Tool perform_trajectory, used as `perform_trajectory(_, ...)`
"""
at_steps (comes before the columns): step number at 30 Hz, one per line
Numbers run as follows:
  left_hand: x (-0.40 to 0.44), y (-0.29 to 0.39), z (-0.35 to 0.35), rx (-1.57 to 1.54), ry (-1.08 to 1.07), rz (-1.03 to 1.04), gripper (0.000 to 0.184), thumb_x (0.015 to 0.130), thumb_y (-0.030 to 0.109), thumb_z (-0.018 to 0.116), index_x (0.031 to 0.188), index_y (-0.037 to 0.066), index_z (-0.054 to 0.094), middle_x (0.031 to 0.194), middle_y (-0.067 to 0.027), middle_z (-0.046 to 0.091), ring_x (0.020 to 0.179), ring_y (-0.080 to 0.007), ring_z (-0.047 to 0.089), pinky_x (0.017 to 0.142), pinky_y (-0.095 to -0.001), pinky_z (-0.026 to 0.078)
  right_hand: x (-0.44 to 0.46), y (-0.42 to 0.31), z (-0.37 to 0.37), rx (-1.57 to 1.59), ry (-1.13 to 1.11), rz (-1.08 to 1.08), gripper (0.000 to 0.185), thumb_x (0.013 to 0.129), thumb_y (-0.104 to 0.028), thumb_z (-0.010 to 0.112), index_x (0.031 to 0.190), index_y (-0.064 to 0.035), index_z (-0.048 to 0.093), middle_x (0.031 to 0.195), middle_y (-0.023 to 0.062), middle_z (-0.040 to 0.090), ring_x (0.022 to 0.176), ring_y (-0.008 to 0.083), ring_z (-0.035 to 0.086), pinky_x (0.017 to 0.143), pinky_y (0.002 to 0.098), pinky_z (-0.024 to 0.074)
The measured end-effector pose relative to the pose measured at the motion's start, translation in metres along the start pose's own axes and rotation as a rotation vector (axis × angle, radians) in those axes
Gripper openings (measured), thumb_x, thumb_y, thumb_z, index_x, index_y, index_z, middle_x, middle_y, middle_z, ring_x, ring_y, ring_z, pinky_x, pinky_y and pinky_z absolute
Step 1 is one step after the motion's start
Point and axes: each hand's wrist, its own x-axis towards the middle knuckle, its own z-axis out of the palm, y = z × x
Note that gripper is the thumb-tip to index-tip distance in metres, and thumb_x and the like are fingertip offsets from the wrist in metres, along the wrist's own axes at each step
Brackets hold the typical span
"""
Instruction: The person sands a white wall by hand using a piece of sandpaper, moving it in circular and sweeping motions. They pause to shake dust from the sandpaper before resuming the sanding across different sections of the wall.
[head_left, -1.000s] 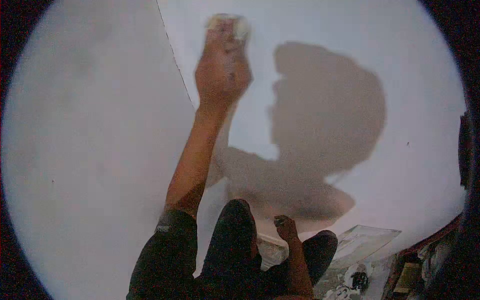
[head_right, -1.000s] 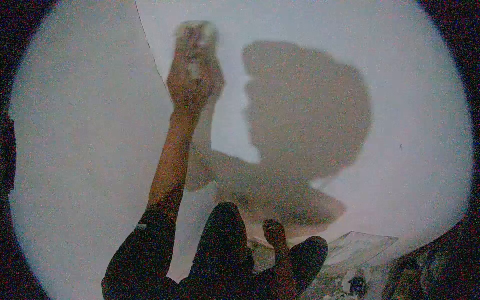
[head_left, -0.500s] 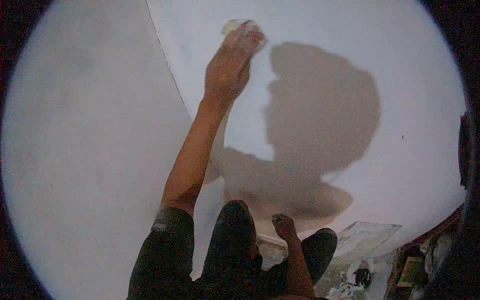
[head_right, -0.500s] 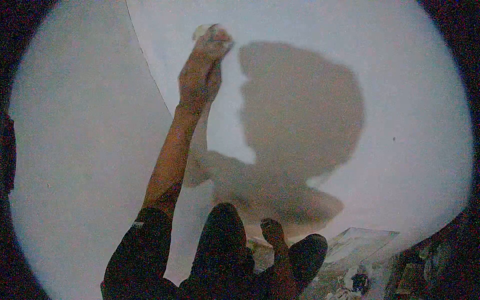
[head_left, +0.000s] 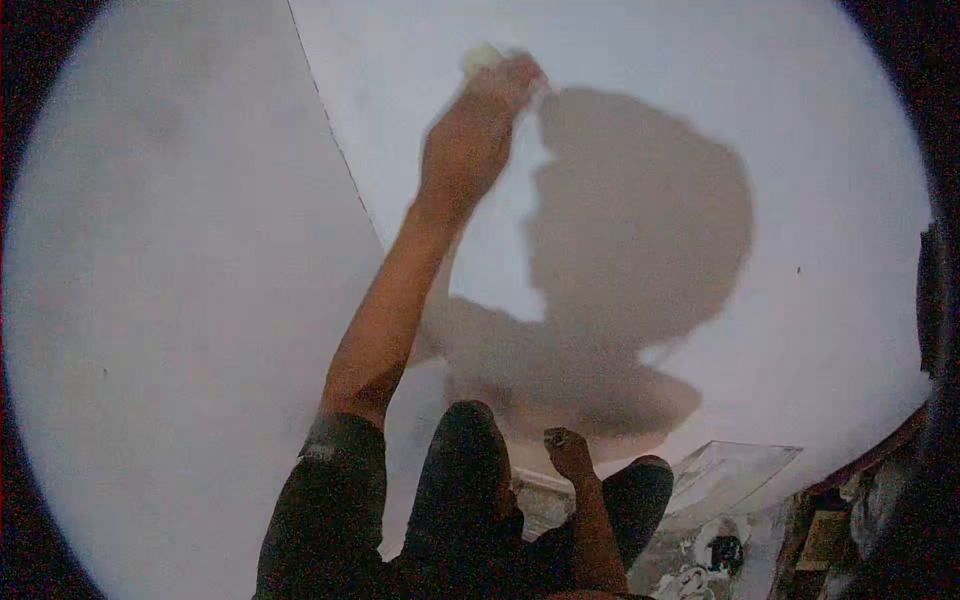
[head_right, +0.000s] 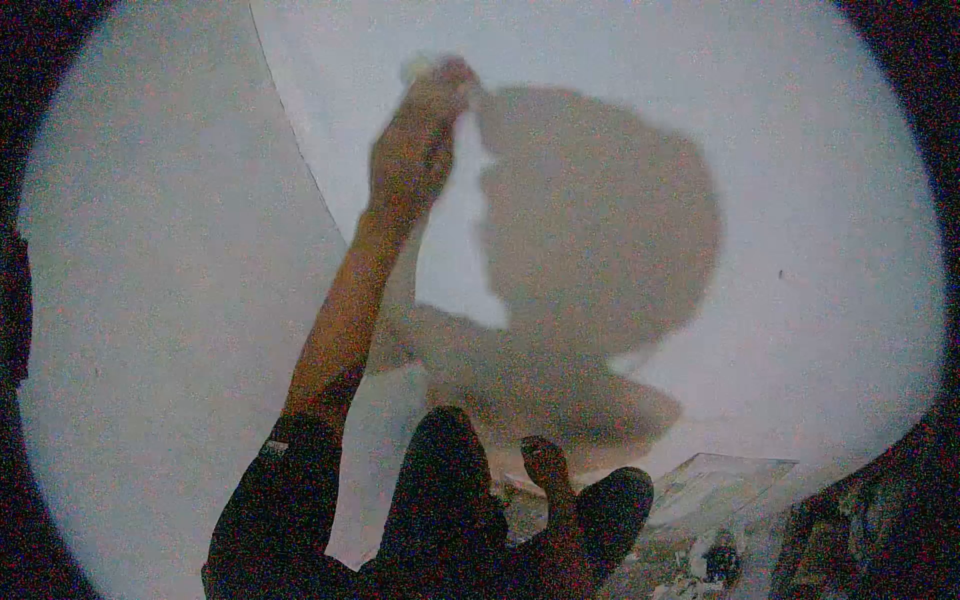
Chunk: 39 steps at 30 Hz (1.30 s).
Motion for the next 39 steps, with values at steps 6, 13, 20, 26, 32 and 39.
perform_trajectory(6,-0.050,0.001,-0.017,-0.075,0.222,-0.556,0.031,0.099,0.005,0.048,0.128,0.005,0.057,0.132,-0.0142,0.059,0.121,-0.0297,0.058,0.100,-0.0377,0.049,-0.002,-0.007,-0.016,0.163,0.011,0.207,0.025,0.089,-0.018,0.065,0.109,-0.0031,0.067,0.105,0.0171,0.070,0.093,0.0304,0.068,0.083,0.0396,0.0541)
perform_trajectory(13,-0.136,0.110,0.005,-0.062,-0.630,-0.228,0.042,0.097,0.008,0.043,0.139,0.004,0.044,0.139,-0.0171,0.051,0.127,-0.0360,0.049,0.108,-0.0433,0.041,0.000,0.003,-0.010,-0.181,0.013,-0.101,0.023,0.090,-0.019,0.064,0.106,-0.0026,0.068,0.106,0.0153,0.069,0.095,0.0301,0.068,0.084,0.0387,0.0537)
perform_trajectory(20,-0.098,0.033,0.004,0.071,0.135,-0.378,0.043,0.091,0.000,0.055,0.134,0.000,0.051,0.137,-0.0140,0.054,0.126,-0.0339,0.052,0.109,-0.0484,0.040,-0.012,0.016,-0.009,0.060,0.037,-0.007,0.021,0.090,-0.018,0.063,0.104,-0.0025,0.069,0.104,0.0147,0.070,0.094,0.0303,0.068,0.082,0.0383,0.0540)
perform_trajectory(26,-0.217,0.086,0.023,0.039,-0.399,-0.291,0.046,0.092,-0.002,0.053,0.138,0.002,0.048,0.143,-0.0167,0.049,0.135,-0.0318,0.044,0.114,-0.0478,0.033,-0.006,0.020,-0.006,-0.002,0.050,-0.060,0.019,0.090,-0.016,0.063,0.101,-0.0021,0.068,0.097,0.0165,0.070,0.088,0.0309,0.069,0.080,0.0387,0.0541)
perform_trajectory(32,-0.101,0.014,-0.011,-0.026,0.161,-0.661,0.039,0.096,0.000,0.047,0.135,0.000,0.050,0.144,-0.0179,0.047,0.137,-0.0322,0.040,0.115,-0.0438,0.031,-0.007,0.013,-0.012,-0.078,0.025,-0.101,0.018,0.092,-0.017,0.060,0.100,-0.0026,0.067,0.097,0.0176,0.069,0.086,0.0336,0.067,0.078,0.0407,0.0533)
perform_trajectory(39,-0.193,0.104,0.031,0.019,-0.467,-0.533,0.044,0.094,-0.004,0.040,0.138,-0.006,0.044,0.144,-0.0182,0.046,0.135,-0.0316,0.043,0.116,-0.0425,0.030,-0.012,0.009,-0.007,-0.195,-0.010,-0.081,0.023,0.093,-0.022,0.059,0.104,-0.0040,0.069,0.101,0.0163,0.069,0.090,0.0341,0.066,0.082,0.0451,0.0519)
